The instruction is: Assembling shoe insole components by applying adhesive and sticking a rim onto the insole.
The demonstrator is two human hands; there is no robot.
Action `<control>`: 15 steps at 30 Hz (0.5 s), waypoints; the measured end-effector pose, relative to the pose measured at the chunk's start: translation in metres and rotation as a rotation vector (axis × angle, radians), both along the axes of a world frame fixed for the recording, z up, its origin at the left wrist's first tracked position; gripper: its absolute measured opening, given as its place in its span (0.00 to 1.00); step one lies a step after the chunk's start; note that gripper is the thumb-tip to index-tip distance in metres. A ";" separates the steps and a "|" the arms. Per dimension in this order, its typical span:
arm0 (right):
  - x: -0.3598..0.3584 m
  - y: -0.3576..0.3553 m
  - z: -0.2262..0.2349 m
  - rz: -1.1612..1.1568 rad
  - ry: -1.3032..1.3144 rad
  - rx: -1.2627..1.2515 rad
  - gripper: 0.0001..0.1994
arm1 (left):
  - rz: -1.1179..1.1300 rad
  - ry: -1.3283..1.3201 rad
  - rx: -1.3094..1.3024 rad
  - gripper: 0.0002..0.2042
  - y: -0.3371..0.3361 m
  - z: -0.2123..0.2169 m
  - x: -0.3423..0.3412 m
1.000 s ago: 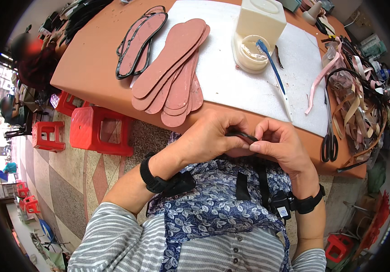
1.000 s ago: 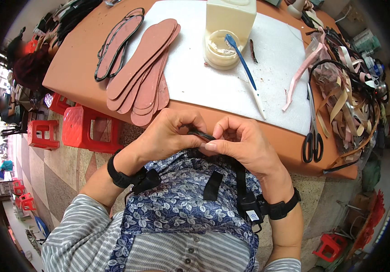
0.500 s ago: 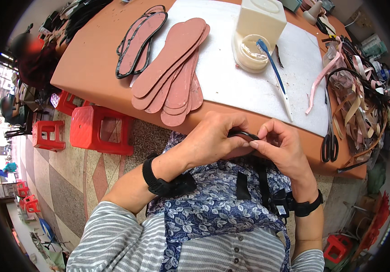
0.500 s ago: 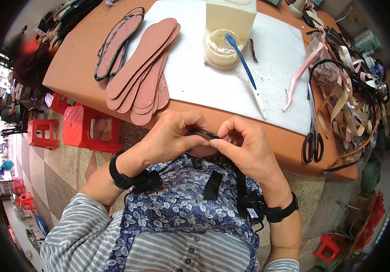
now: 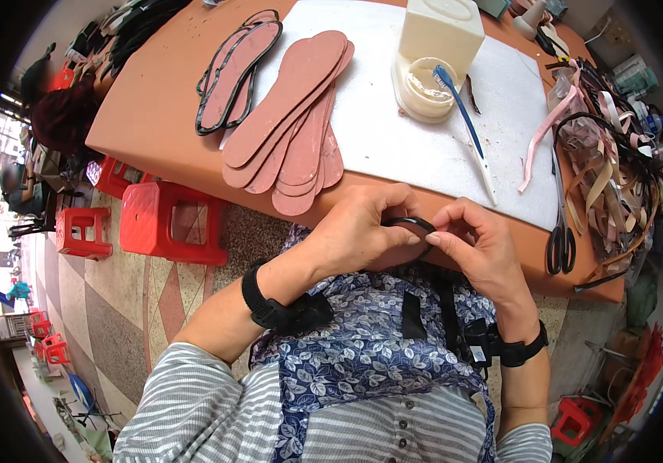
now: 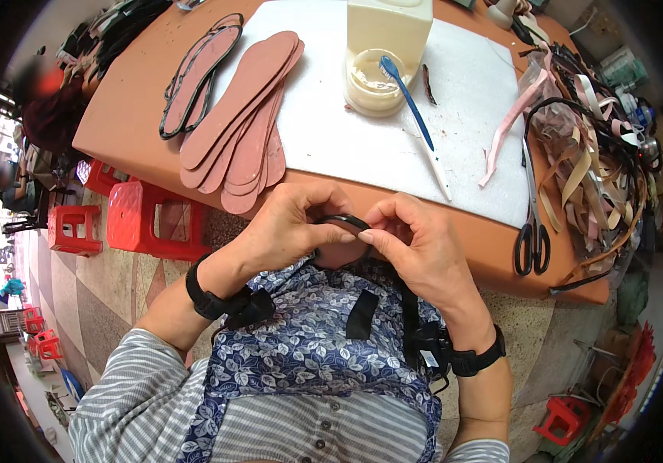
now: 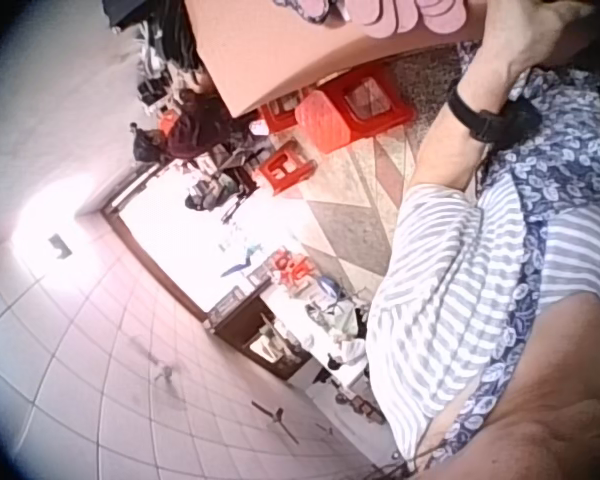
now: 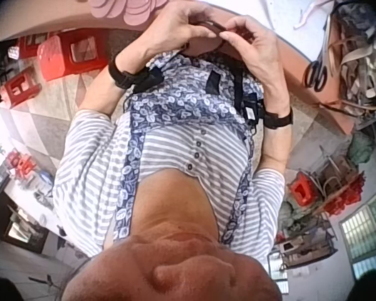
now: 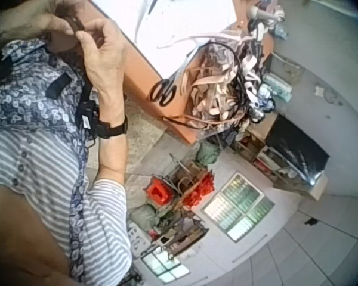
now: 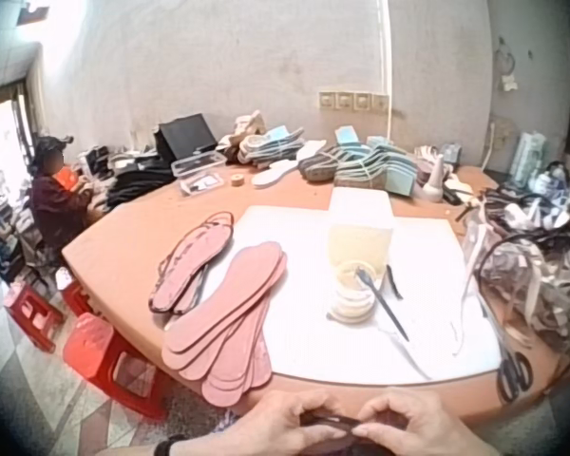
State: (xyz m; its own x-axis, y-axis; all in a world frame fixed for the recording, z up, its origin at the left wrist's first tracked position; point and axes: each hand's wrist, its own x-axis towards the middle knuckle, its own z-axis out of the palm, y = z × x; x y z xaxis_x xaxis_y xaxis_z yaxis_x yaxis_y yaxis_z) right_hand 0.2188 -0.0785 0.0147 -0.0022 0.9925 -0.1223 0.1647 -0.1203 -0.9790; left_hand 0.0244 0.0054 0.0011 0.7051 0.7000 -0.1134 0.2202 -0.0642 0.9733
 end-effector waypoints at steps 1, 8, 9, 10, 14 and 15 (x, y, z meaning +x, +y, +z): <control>-0.001 0.000 -0.001 0.000 0.000 0.000 0.05 | 0.000 0.000 0.000 0.10 0.001 -0.002 0.000; -0.011 -0.002 -0.002 -0.050 -0.247 0.193 0.06 | -0.007 -0.050 -0.011 0.11 0.003 -0.005 0.000; -0.013 -0.002 -0.001 -0.070 -0.294 0.234 0.06 | -0.008 -0.066 0.003 0.11 0.003 -0.005 0.000; -0.016 -0.002 0.000 -0.071 -0.294 0.234 0.06 | -0.008 -0.066 0.003 0.11 0.004 -0.005 0.000; -0.020 -0.004 0.000 -0.098 -0.468 0.377 0.06 | 0.000 -0.052 0.014 0.11 0.005 -0.006 0.000; -0.020 -0.004 -0.002 -0.105 -0.479 0.388 0.06 | -0.004 -0.035 -0.003 0.11 0.005 -0.006 0.000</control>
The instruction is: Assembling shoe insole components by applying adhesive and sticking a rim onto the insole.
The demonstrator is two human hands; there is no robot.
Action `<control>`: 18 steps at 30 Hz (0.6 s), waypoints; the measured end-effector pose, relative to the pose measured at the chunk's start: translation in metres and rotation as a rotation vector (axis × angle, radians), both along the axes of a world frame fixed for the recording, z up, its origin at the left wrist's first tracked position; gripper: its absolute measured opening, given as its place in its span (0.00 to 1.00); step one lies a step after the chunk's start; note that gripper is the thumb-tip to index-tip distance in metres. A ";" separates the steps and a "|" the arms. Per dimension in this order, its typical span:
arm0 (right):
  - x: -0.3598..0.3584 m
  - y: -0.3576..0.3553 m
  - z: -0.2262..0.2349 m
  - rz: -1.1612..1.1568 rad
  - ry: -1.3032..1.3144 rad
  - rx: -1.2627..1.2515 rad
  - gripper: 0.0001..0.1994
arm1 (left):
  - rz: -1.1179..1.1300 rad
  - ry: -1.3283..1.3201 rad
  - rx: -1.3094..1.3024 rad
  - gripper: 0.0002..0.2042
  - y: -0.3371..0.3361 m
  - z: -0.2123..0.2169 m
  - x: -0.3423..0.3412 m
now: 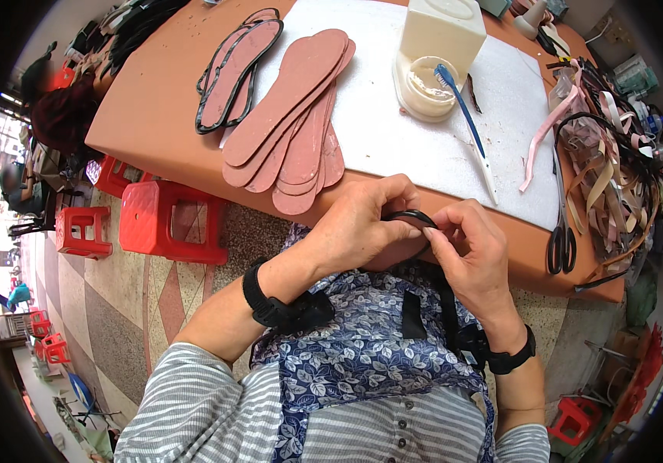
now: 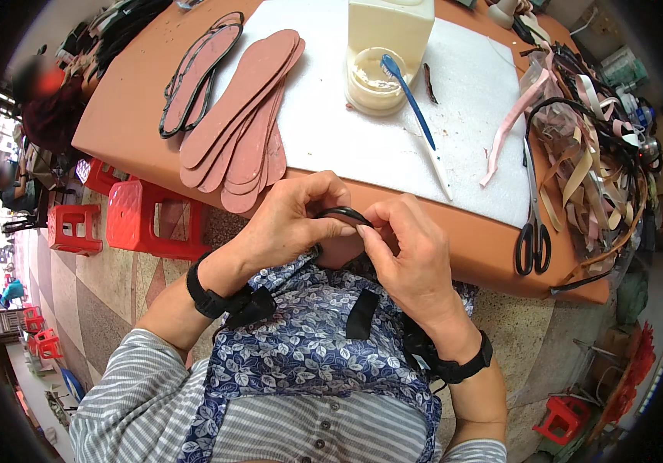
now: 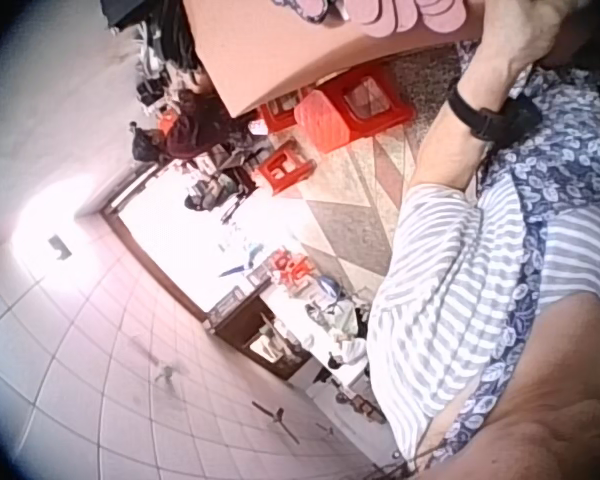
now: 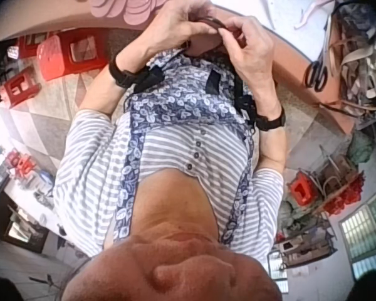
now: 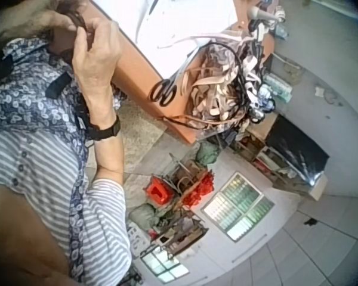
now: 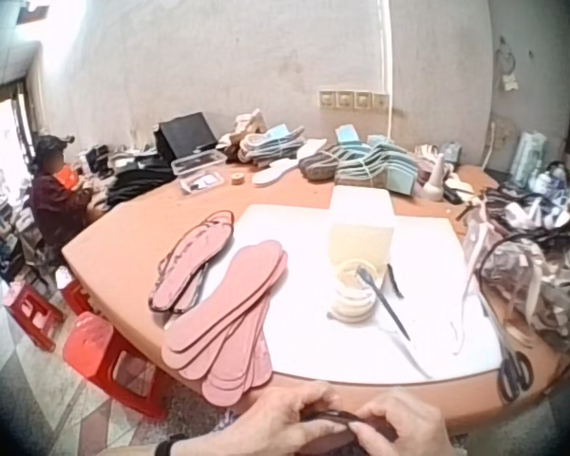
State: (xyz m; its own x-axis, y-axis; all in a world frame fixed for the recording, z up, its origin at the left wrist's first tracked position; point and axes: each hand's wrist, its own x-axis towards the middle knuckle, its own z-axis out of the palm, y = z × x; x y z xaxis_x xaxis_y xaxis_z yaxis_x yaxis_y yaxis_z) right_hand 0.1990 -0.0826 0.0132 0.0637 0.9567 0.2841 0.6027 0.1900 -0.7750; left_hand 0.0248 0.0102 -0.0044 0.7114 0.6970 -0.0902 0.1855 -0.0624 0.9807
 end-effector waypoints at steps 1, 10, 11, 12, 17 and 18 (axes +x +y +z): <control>0.000 0.000 -0.001 -0.001 0.000 0.000 0.06 | -0.001 0.000 0.000 0.11 0.000 0.001 0.000; -0.002 -0.001 -0.008 -0.032 0.000 0.053 0.07 | 0.034 -0.037 -0.052 0.11 -0.003 0.003 0.001; -0.001 -0.001 -0.010 -0.027 -0.040 0.101 0.08 | 0.039 -0.053 -0.047 0.10 -0.003 -0.002 0.002; -0.001 0.000 -0.012 -0.023 -0.081 0.148 0.08 | 0.043 -0.069 -0.042 0.10 -0.002 -0.005 0.002; -0.001 0.000 -0.019 -0.033 -0.126 0.228 0.08 | 0.057 0.002 -0.056 0.08 0.000 -0.002 0.001; -0.001 0.000 -0.020 -0.035 -0.118 0.244 0.08 | 0.064 0.005 -0.049 0.07 0.000 -0.002 0.000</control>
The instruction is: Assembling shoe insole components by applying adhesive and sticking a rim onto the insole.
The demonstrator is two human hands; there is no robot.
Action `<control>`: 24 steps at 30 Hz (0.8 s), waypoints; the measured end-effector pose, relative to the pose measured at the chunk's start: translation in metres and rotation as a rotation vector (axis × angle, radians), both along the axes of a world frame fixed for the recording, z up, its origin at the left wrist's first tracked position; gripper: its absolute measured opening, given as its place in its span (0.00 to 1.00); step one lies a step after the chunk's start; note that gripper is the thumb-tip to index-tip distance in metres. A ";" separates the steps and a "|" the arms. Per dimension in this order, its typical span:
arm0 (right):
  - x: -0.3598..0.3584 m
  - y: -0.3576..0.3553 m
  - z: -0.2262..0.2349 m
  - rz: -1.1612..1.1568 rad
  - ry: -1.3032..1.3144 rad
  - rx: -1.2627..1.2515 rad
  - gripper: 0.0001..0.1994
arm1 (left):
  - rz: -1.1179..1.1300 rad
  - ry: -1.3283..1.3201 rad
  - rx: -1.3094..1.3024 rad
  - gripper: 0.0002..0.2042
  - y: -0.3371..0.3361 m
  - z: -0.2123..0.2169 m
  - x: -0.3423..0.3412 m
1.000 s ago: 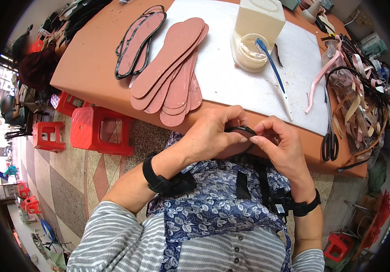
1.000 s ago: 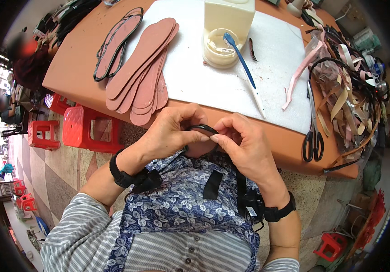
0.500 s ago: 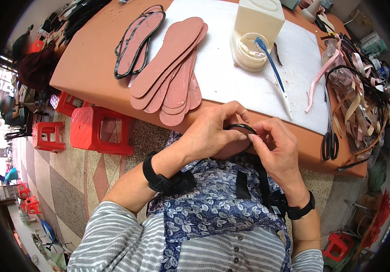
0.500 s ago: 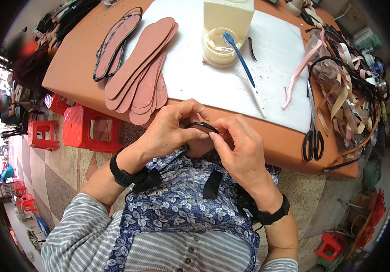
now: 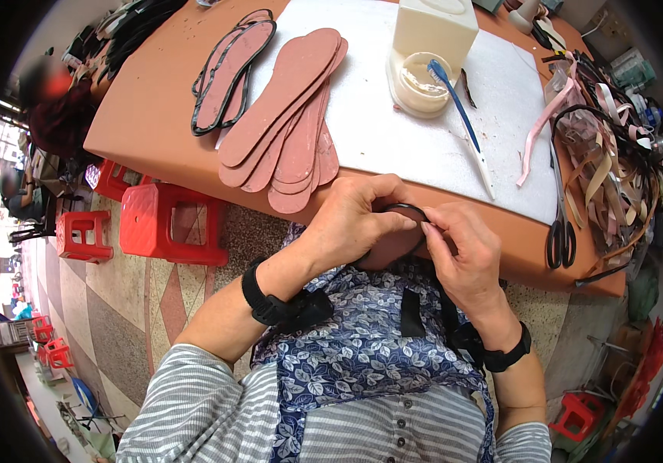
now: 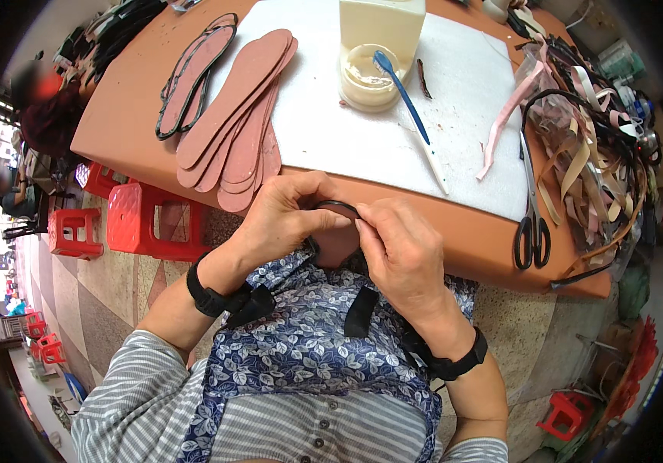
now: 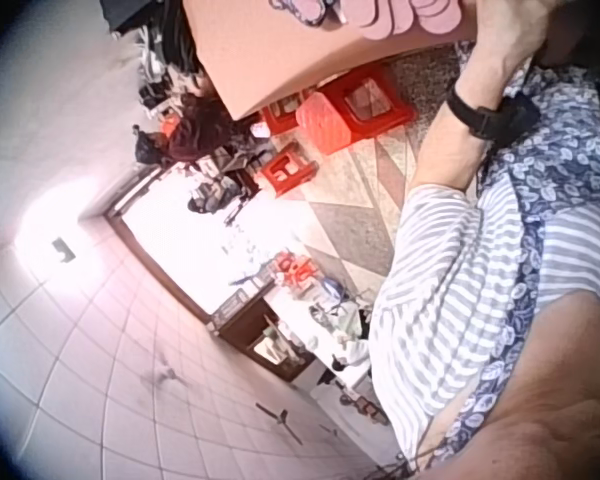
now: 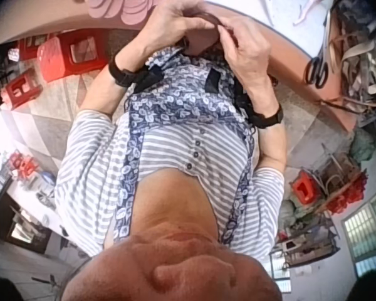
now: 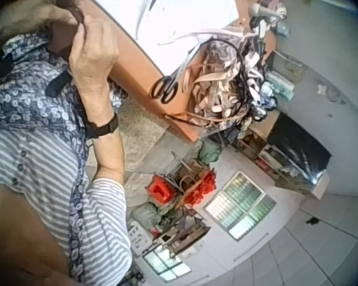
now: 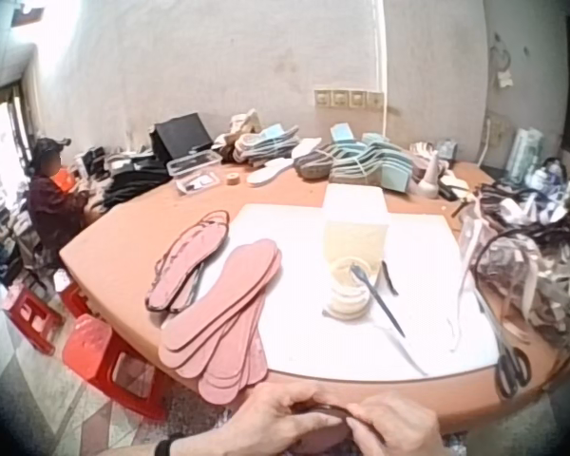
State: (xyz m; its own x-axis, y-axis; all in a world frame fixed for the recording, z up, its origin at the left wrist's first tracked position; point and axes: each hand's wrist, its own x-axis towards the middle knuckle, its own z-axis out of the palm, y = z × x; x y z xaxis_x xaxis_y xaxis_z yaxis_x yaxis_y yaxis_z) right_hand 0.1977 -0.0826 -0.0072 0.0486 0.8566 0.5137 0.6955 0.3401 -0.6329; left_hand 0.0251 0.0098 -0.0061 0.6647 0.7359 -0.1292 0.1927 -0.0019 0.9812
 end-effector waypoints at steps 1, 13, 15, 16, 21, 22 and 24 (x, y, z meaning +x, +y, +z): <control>0.000 0.000 -0.001 -0.001 0.000 0.000 0.08 | -0.001 0.000 0.000 0.07 0.000 0.000 0.000; 0.000 -0.014 -0.003 0.101 0.109 -0.300 0.09 | 0.176 -0.428 -0.223 0.07 0.025 0.012 -0.021; 0.000 -0.016 -0.001 0.134 0.112 -0.324 0.08 | 0.235 -0.492 -0.314 0.07 0.025 0.012 -0.022; -0.001 -0.017 -0.001 0.135 0.111 -0.322 0.08 | 0.236 -0.493 -0.312 0.07 0.026 0.010 -0.024; 0.003 -0.022 -0.011 0.123 0.556 -0.568 0.07 | 0.285 -0.258 -0.275 0.14 0.029 0.007 -0.032; 0.007 -0.022 -0.009 0.113 0.563 -0.624 0.07 | 0.285 -0.259 -0.277 0.14 0.029 0.008 -0.032; 0.011 -0.020 -0.005 0.125 0.626 -0.664 0.07 | 0.264 -0.299 -0.367 0.19 0.028 0.011 -0.032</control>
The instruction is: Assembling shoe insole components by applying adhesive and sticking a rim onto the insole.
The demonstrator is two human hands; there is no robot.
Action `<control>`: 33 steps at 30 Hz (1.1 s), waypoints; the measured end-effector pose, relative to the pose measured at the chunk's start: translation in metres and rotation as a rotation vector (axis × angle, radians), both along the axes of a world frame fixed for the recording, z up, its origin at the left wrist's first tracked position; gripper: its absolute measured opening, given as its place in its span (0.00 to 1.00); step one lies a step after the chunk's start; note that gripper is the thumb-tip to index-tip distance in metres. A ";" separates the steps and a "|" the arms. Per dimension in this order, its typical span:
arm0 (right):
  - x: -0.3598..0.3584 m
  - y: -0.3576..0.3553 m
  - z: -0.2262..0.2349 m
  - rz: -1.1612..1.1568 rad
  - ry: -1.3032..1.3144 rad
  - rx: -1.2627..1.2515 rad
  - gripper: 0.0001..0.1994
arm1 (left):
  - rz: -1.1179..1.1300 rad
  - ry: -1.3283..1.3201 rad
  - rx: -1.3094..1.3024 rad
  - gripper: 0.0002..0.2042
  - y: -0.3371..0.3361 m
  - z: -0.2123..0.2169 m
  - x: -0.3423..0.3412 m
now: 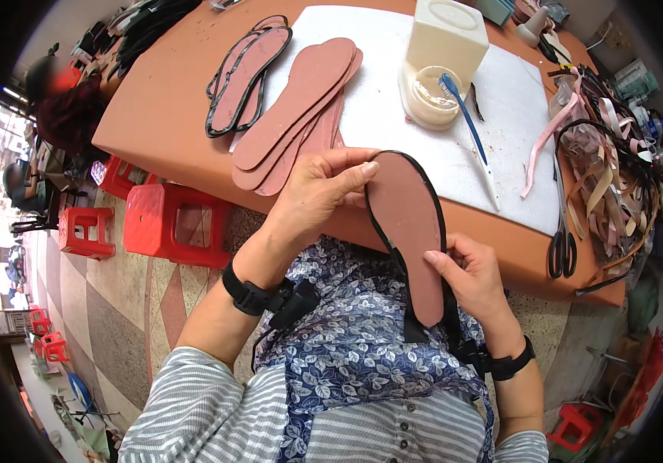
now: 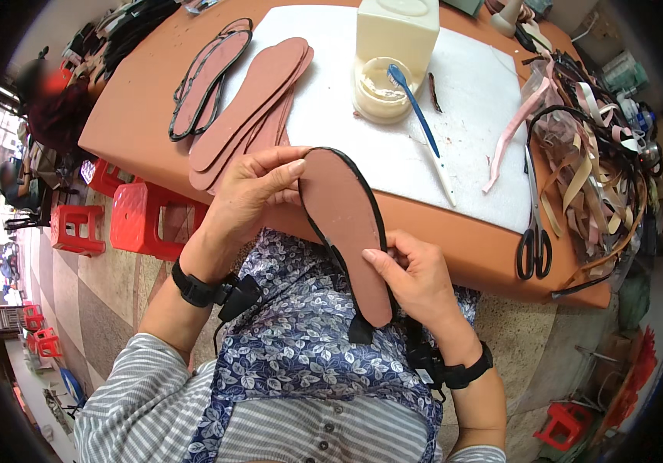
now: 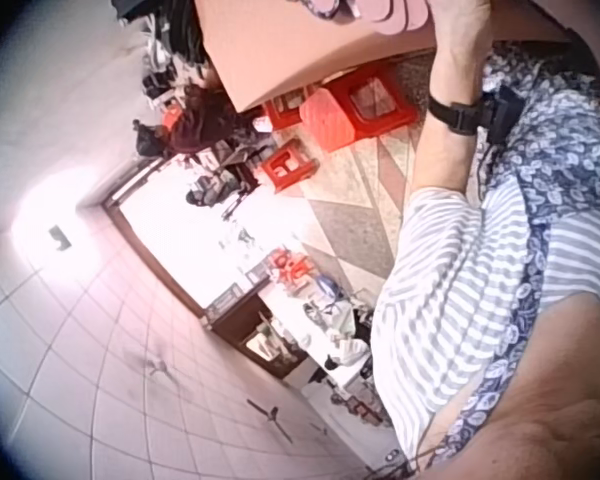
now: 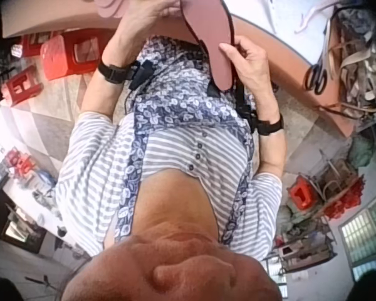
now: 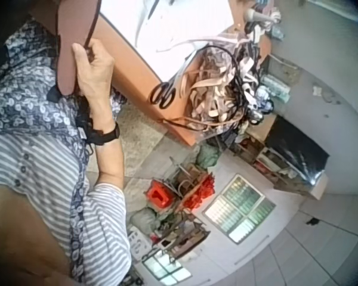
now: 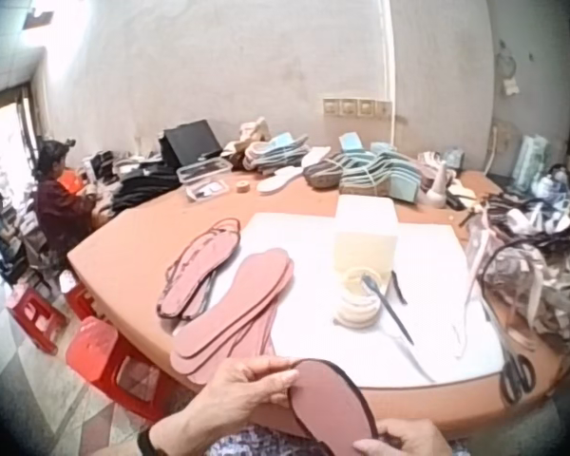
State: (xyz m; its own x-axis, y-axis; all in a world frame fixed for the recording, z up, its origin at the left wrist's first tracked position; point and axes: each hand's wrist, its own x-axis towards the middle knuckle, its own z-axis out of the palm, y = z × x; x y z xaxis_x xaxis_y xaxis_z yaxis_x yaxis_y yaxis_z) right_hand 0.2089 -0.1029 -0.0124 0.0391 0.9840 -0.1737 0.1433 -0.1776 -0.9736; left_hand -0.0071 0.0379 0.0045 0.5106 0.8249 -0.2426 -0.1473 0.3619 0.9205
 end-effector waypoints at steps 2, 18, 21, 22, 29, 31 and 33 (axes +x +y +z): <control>0.003 0.002 -0.001 0.000 0.095 -0.034 0.07 | -0.048 0.017 0.050 0.22 0.000 0.002 -0.003; 0.007 0.009 -0.007 -0.022 0.290 -0.124 0.08 | -0.295 0.218 0.411 0.63 -0.020 -0.011 0.011; 0.005 0.010 -0.003 -0.043 0.335 -0.142 0.08 | -0.307 0.284 0.446 0.64 -0.019 -0.015 0.012; 0.005 0.010 -0.006 -0.033 0.351 -0.140 0.08 | -0.291 0.230 0.413 0.65 -0.020 -0.018 0.012; -0.003 0.013 -0.003 -0.035 0.468 -0.132 0.06 | -0.193 0.474 0.927 0.72 -0.034 -0.010 0.021; 0.000 0.014 0.001 -0.020 0.438 -0.126 0.06 | -0.202 0.460 0.931 0.73 -0.033 -0.006 0.021; 0.005 0.015 0.006 -0.005 0.408 -0.119 0.06 | -0.221 0.459 0.997 0.73 -0.031 -0.005 0.019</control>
State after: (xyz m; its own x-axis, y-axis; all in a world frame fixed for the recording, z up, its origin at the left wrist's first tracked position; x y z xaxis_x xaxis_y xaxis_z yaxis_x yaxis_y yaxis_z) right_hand 0.2137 -0.0884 -0.0061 -0.0513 0.9562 -0.2883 -0.2506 -0.2918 -0.9231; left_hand 0.0123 0.0064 -0.0007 0.7021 0.6575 0.2734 0.2571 -0.5920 0.7638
